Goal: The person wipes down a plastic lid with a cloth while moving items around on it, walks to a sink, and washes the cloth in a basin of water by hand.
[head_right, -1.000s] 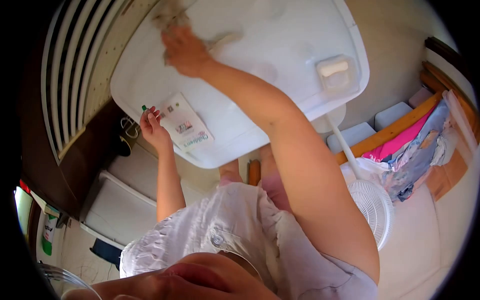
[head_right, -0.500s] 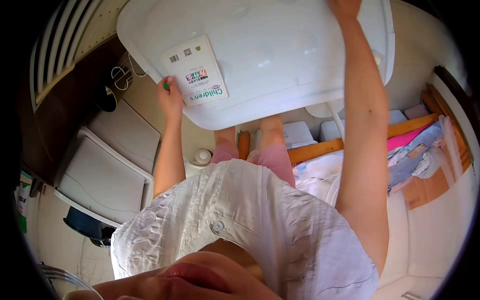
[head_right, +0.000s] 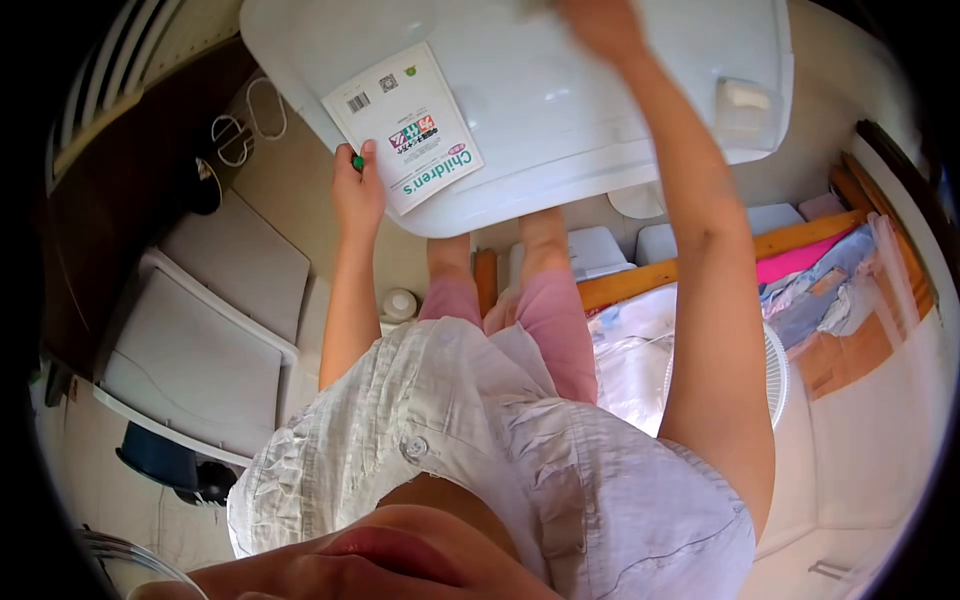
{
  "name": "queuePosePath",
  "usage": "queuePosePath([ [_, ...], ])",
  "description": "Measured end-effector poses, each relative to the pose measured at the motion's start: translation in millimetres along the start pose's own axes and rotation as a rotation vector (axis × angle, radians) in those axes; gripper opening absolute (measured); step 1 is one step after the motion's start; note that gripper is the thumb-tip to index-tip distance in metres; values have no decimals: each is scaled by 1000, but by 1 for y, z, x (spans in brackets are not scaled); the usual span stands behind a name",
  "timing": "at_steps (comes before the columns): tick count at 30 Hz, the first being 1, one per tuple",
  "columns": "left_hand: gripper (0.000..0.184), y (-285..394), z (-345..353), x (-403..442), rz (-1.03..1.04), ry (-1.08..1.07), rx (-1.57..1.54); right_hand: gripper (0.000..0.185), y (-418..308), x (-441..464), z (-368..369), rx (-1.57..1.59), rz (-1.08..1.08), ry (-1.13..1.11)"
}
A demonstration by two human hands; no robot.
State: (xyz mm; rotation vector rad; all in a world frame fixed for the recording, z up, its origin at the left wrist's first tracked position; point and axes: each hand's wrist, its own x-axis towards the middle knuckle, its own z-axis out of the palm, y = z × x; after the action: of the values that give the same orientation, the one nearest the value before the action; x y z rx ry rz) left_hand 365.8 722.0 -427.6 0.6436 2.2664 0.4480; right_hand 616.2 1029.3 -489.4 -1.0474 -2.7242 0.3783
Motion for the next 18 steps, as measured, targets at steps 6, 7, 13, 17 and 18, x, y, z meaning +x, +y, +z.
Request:
queuePosePath([
  [6, 26, -47, -11, -35, -104, 197, -549, 43, 43, 55, 65, -188, 445, 155],
  [7, 25, -58, -18, -39, -127, 268, -621, 43, -9, 60, 66, -32, 338, 195],
  [13, 24, -88, -63, -52, -278, 465, -1030, 46, -219, -27, 87, 269, -254, -46],
  [17, 26, -103, -89, -53, -349, 451, -1207, 48, -198, -109, 73, 430, -339, -338],
  [18, 26, -106, -91, -50, -371, 432, -1257, 49, -179, -120, 75, 441, -416, -450],
])
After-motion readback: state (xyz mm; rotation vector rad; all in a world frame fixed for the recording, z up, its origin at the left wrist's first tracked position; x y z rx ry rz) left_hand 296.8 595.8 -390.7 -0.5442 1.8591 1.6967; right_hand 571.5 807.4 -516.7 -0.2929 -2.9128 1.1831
